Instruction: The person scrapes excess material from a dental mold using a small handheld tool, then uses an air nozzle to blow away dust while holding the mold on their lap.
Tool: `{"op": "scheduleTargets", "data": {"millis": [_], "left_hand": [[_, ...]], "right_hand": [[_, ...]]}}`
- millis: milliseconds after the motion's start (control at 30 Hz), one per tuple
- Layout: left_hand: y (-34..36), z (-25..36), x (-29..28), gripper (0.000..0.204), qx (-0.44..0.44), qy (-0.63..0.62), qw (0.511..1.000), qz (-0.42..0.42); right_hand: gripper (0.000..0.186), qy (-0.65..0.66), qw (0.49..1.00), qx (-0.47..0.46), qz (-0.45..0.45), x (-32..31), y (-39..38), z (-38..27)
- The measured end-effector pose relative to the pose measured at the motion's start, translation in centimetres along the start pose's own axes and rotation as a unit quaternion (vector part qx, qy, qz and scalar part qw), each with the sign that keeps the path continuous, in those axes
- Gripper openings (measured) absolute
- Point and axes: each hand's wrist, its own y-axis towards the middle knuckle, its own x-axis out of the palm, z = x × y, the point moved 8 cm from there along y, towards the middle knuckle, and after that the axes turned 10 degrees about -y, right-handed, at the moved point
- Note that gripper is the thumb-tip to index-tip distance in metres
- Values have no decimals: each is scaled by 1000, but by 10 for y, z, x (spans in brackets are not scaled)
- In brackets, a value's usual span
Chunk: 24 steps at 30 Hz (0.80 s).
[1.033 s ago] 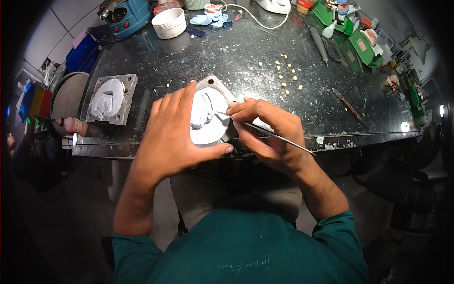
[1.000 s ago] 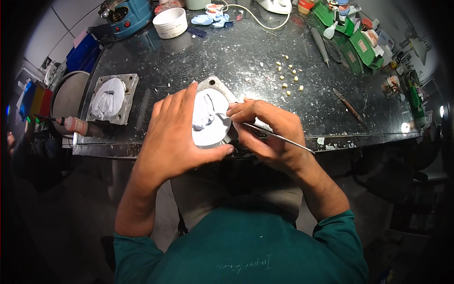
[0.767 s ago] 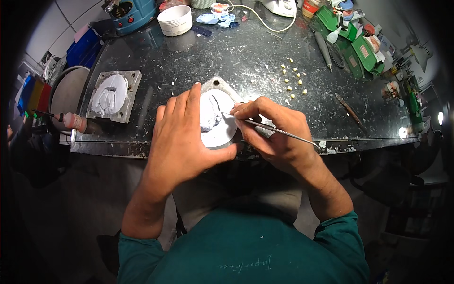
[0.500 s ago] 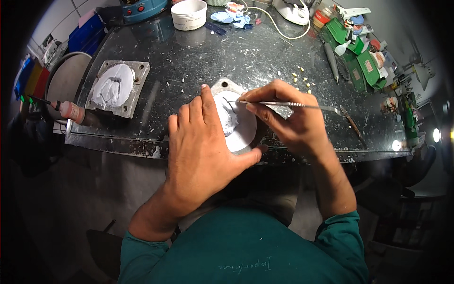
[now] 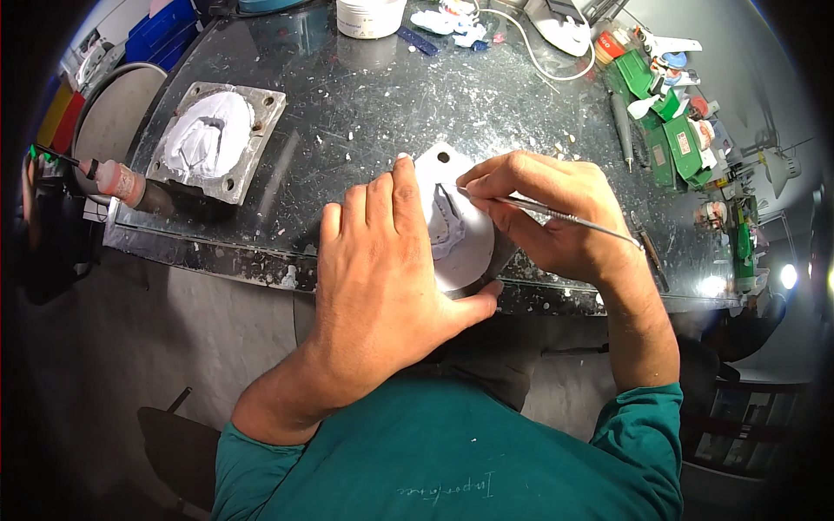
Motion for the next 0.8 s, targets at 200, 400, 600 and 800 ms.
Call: {"op": "scheduleTargets", "data": {"millis": [200, 400, 600, 800], "left_hand": [[-1, -2, 0, 123, -9, 2, 1000, 7], [0, 0, 0, 123, -5, 1, 1000, 10], [-1, -2, 0, 123, -12, -2, 1000, 13], [-1, -1, 0, 124, -13, -8, 1000, 14]], "right_hand": [[15, -37, 999, 19, -17, 4, -2, -10], [19, -45, 998, -1, 47, 0, -3, -13], [18, -55, 996, 6, 63, 1, -5, -19], [17, -71, 995, 26, 63, 1, -11, -23]]}}
